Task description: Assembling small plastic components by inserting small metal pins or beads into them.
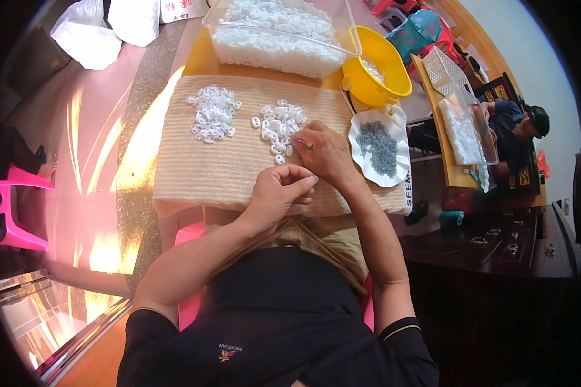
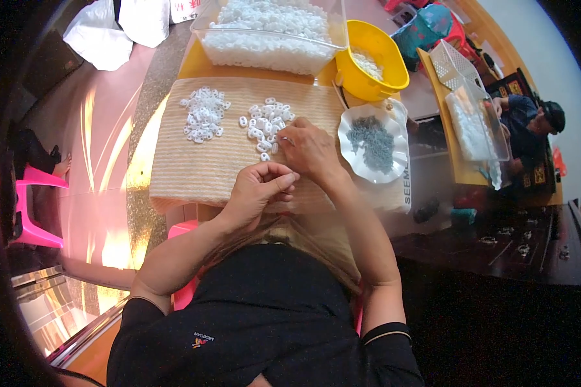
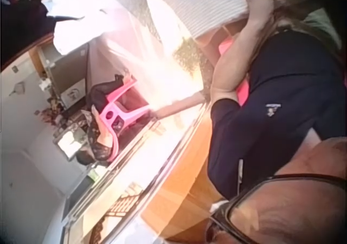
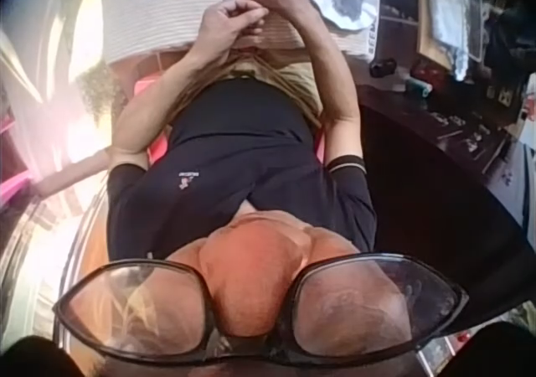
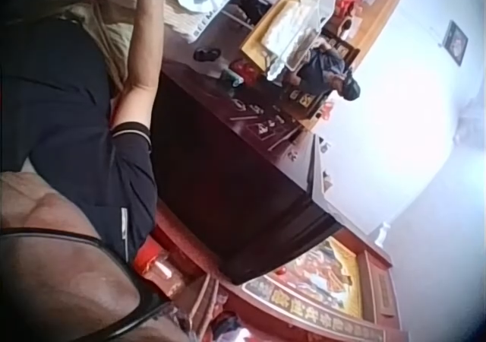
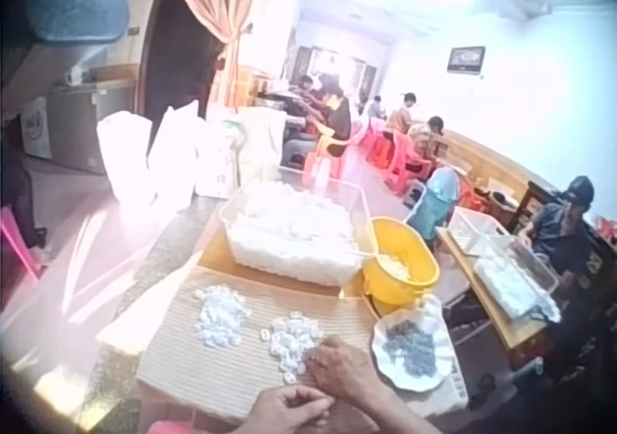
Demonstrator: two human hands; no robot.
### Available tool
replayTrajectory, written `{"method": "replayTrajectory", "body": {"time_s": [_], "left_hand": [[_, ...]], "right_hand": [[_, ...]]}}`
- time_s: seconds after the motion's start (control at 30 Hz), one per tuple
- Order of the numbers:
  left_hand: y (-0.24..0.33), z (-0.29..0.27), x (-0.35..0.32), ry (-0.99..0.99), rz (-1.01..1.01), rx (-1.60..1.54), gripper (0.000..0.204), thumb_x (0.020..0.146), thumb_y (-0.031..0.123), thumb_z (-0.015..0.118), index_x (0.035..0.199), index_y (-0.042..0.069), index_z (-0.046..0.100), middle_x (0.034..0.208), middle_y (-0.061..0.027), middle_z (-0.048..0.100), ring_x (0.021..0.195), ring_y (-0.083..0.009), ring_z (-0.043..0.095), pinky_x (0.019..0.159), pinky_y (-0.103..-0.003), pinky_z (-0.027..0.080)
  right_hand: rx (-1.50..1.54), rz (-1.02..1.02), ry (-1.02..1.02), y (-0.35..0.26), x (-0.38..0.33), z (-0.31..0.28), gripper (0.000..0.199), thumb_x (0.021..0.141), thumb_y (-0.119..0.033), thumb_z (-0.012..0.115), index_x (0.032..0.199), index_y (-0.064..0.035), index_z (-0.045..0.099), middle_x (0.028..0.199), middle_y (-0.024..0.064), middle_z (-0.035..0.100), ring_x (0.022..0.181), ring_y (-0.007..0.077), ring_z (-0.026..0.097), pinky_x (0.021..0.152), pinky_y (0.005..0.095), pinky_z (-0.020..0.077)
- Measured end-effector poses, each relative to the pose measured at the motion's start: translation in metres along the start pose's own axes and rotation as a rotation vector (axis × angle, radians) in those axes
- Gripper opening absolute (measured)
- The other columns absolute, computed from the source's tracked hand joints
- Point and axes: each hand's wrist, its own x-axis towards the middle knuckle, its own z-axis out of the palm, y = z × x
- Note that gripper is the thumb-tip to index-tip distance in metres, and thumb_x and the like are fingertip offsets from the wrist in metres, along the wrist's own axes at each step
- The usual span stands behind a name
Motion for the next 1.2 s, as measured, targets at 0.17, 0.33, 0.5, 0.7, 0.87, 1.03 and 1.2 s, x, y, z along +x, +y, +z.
{"method": "replayTrajectory", "body": {"time_s": [0.17,0.33,0.5,0.7,0.87,1.03,1.2], "left_hand": [[0.000,0.001,0.000,0.006,0.002,0.010,0.012,0.086,0.008,0.067,0.095,0.002,0.063,0.082,-0.0020,0.064,0.072,-0.0068,0.061,0.065,-0.021,0.054],[0.002,0.001,-0.002,-0.001,-0.010,0.006,0.012,0.086,0.009,0.067,0.095,0.002,0.063,0.081,-0.0016,0.063,0.070,-0.0064,0.059,0.063,-0.021,0.054],[0.002,0.001,-0.002,0.019,-0.038,0.005,0.012,0.086,0.010,0.068,0.094,0.002,0.063,0.081,-0.0017,0.062,0.070,-0.0064,0.059,0.063,-0.021,0.053],[0.000,0.002,-0.001,0.019,-0.038,0.008,0.012,0.085,0.010,0.068,0.093,0.003,0.063,0.081,-0.0016,0.062,0.069,-0.0064,0.058,0.062,-0.021,0.053],[0.000,0.001,-0.002,0.003,-0.061,-0.001,0.011,0.086,0.009,0.068,0.093,0.003,0.063,0.080,-0.0018,0.062,0.068,-0.0067,0.058,0.062,-0.021,0.053],[-0.003,0.001,0.000,0.007,-0.035,0.001,0.011,0.086,0.009,0.067,0.093,0.003,0.063,0.081,-0.0017,0.062,0.069,-0.0073,0.058,0.062,-0.021,0.053],[-0.003,0.001,0.000,-0.006,-0.027,0.004,0.011,0.086,0.008,0.067,0.094,0.002,0.063,0.081,-0.0017,0.062,0.069,-0.0073,0.059,0.063,-0.022,0.053]], "right_hand": [[0.075,0.004,0.013,0.001,0.001,-0.004,0.014,0.081,-0.020,0.061,0.087,-0.0102,0.070,0.093,0.0121,0.063,0.082,0.0345,0.063,0.072,0.0430,0.0500],[0.043,-0.036,0.037,0.000,0.007,-0.008,0.015,0.081,-0.020,0.060,0.084,-0.0085,0.069,0.091,0.0127,0.064,0.084,0.0343,0.062,0.075,0.0427,0.0490],[0.002,-0.021,-0.073,0.001,0.011,-0.017,0.015,0.080,-0.018,0.060,0.085,-0.0081,0.069,0.090,0.0133,0.064,0.086,0.0340,0.061,0.076,0.0428,0.0486],[-0.019,0.026,-0.088,0.003,0.011,-0.017,0.016,0.079,-0.018,0.060,0.088,-0.0103,0.070,0.090,0.0130,0.064,0.088,0.0333,0.062,0.077,0.0416,0.0486],[0.075,-0.044,0.026,-0.002,0.015,-0.010,0.018,0.079,-0.017,0.066,0.095,-0.0101,0.070,0.095,0.0104,0.064,0.086,0.0314,0.063,0.075,0.0379,0.0492],[-0.008,-0.016,-0.043,-0.004,0.013,-0.010,0.016,0.079,-0.017,0.065,0.093,-0.0104,0.070,0.095,0.0102,0.063,0.088,0.0311,0.062,0.075,0.0379,0.0493],[-0.051,-0.010,-0.078,0.004,0.012,-0.013,0.015,0.079,-0.017,0.064,0.091,-0.0096,0.070,0.095,0.0104,0.063,0.089,0.0310,0.062,0.076,0.0380,0.0492]]}}
